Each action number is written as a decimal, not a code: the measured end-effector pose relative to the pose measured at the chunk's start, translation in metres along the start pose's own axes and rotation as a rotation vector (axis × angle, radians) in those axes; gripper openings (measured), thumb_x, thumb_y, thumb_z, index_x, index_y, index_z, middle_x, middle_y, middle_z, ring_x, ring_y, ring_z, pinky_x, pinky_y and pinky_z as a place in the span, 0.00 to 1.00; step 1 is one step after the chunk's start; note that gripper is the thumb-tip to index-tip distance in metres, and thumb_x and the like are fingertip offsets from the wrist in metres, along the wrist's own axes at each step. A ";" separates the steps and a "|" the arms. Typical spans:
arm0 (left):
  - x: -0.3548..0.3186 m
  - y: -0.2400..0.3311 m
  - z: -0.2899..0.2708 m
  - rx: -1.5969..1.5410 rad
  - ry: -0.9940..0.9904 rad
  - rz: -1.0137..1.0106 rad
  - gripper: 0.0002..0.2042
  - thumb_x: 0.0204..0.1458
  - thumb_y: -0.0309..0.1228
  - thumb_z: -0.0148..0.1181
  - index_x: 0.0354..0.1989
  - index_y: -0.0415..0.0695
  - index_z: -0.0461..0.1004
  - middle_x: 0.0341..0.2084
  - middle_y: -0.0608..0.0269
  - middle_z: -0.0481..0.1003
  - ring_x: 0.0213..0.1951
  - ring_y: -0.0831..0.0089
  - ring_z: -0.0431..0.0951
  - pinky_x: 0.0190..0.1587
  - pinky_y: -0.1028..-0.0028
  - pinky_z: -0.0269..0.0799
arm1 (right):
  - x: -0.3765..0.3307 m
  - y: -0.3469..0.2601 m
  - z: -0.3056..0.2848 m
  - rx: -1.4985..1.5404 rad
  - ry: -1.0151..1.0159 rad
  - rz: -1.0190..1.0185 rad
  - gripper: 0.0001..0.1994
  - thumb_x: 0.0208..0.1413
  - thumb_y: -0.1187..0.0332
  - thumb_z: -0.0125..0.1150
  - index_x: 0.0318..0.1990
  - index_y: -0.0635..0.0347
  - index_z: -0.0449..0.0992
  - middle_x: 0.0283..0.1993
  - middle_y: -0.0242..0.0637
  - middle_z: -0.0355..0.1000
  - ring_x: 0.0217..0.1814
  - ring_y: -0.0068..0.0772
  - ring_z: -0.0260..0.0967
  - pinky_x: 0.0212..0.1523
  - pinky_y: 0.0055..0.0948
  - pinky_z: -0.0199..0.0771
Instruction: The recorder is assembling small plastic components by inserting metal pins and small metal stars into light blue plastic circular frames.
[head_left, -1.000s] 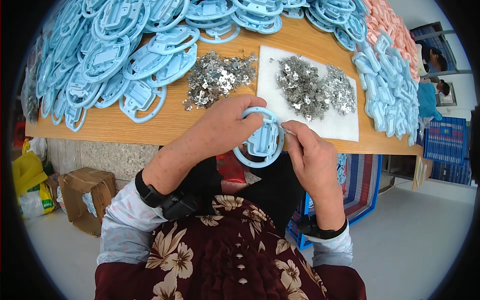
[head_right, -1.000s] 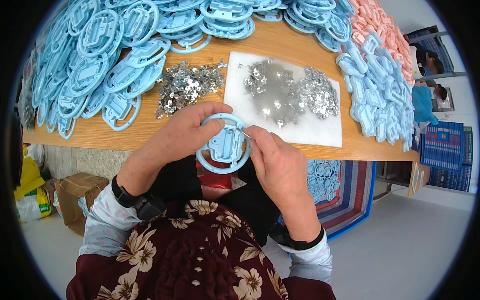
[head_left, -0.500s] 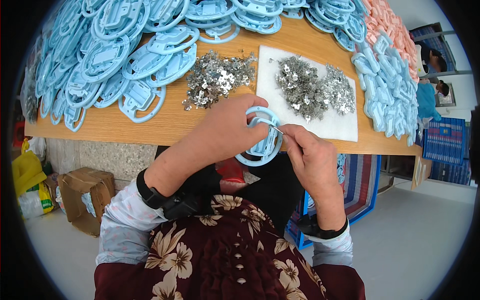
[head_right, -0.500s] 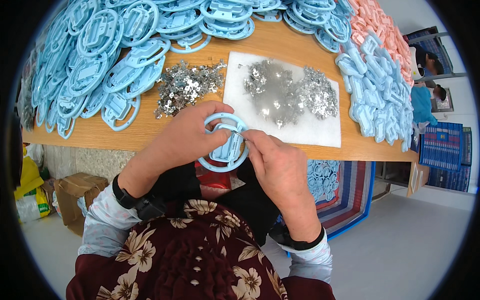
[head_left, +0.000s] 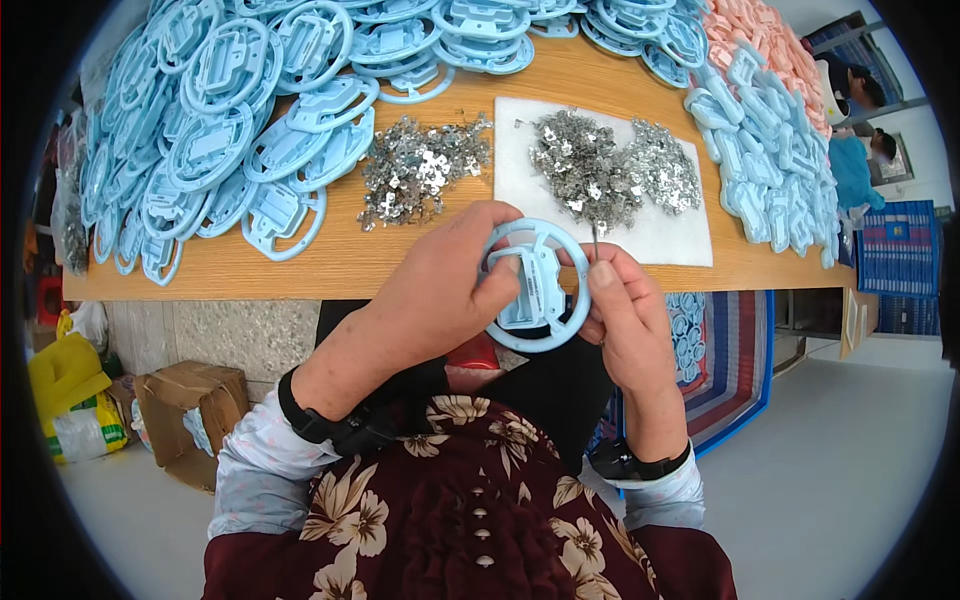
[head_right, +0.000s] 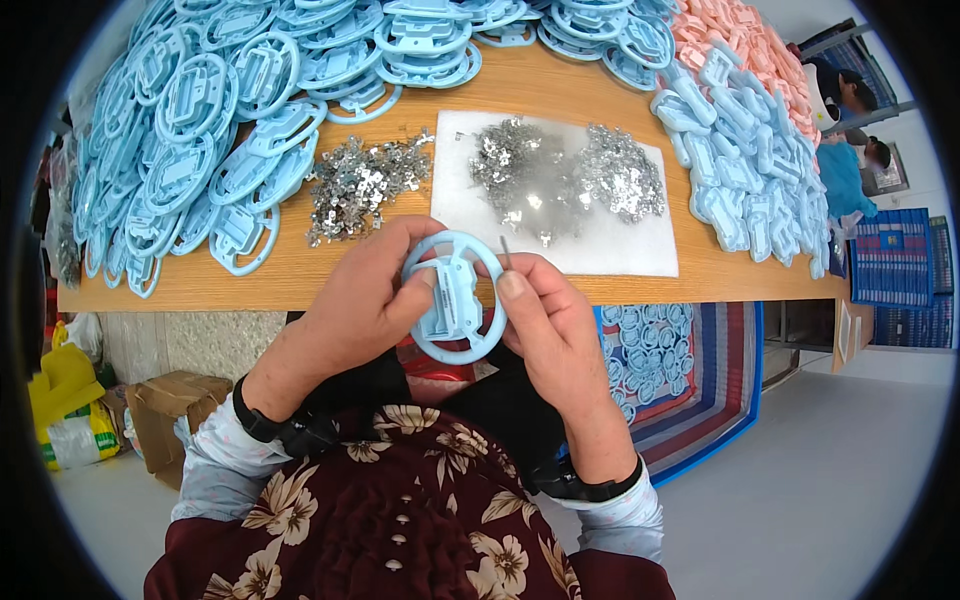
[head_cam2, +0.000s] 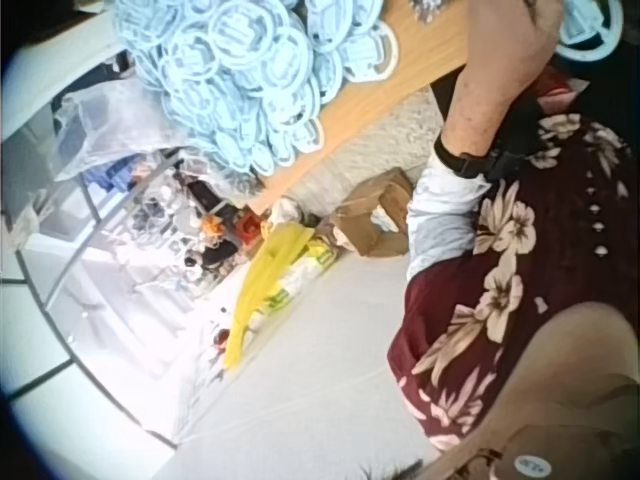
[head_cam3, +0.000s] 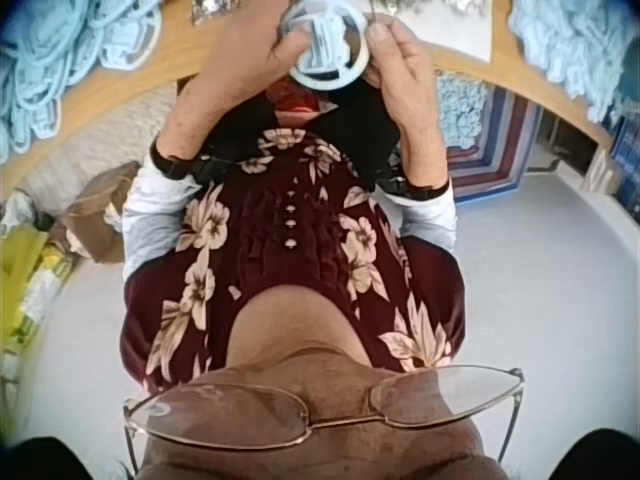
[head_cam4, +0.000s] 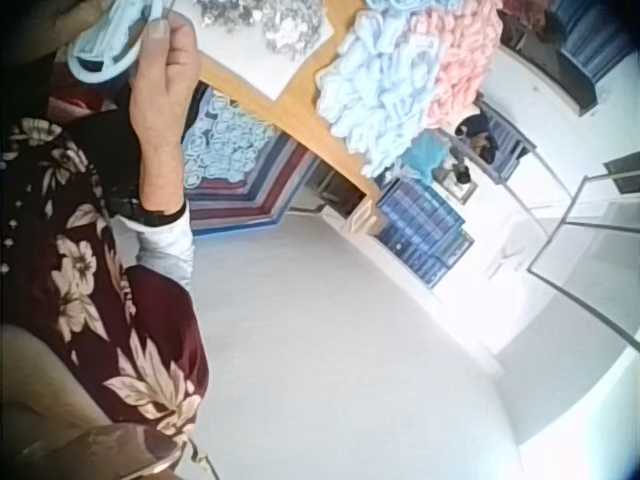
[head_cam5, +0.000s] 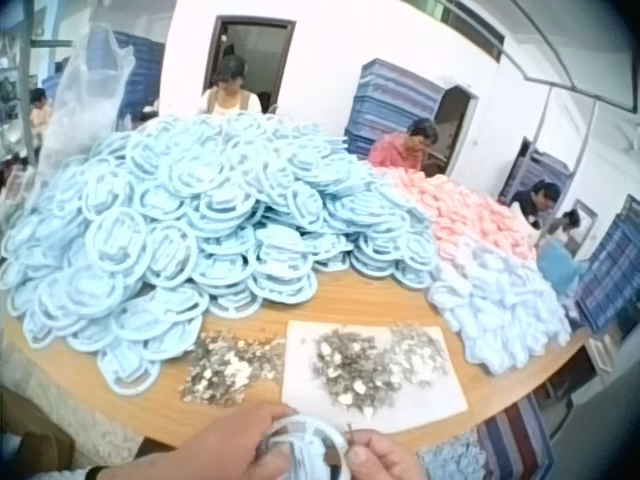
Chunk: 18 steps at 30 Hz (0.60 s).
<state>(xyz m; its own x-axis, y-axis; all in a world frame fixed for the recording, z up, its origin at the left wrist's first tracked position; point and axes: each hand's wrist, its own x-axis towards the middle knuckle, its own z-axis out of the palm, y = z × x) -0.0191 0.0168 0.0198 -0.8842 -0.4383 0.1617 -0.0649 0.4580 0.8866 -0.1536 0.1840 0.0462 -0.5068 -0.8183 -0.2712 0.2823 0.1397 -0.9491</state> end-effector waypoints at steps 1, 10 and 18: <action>0.000 -0.003 -0.001 -0.172 -0.060 -0.108 0.16 0.60 0.29 0.51 0.55 0.37 0.70 0.42 0.61 0.78 0.39 0.74 0.79 0.43 0.71 0.75 | -0.003 0.000 0.004 0.022 0.008 -0.034 0.13 0.70 0.63 0.52 0.52 0.64 0.72 0.28 0.17 0.63 0.24 0.07 0.51 0.24 0.13 0.50; -0.007 -0.020 0.019 -1.050 0.098 -0.496 0.19 0.69 0.36 0.40 0.59 0.35 0.67 0.45 0.60 0.76 0.42 0.75 0.78 0.46 0.72 0.76 | 0.009 0.009 0.027 0.348 -0.031 -0.074 0.12 0.71 0.61 0.50 0.47 0.61 0.71 0.26 0.20 0.62 0.22 0.10 0.51 0.22 0.16 0.50; 0.013 -0.027 -0.001 -0.860 0.076 -0.514 0.16 0.67 0.33 0.48 0.58 0.38 0.70 0.43 0.64 0.76 0.42 0.76 0.78 0.47 0.72 0.79 | 0.026 0.007 0.012 0.163 0.042 0.106 0.09 0.70 0.63 0.52 0.46 0.58 0.71 0.24 0.21 0.63 0.17 0.09 0.48 0.17 0.16 0.44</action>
<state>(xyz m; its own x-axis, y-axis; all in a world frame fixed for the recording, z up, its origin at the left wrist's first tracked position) -0.0284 -0.0023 -0.0018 -0.8091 -0.4875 -0.3281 -0.0479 -0.5018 0.8637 -0.1556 0.1571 0.0346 -0.5002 -0.7792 -0.3776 0.4622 0.1285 -0.8774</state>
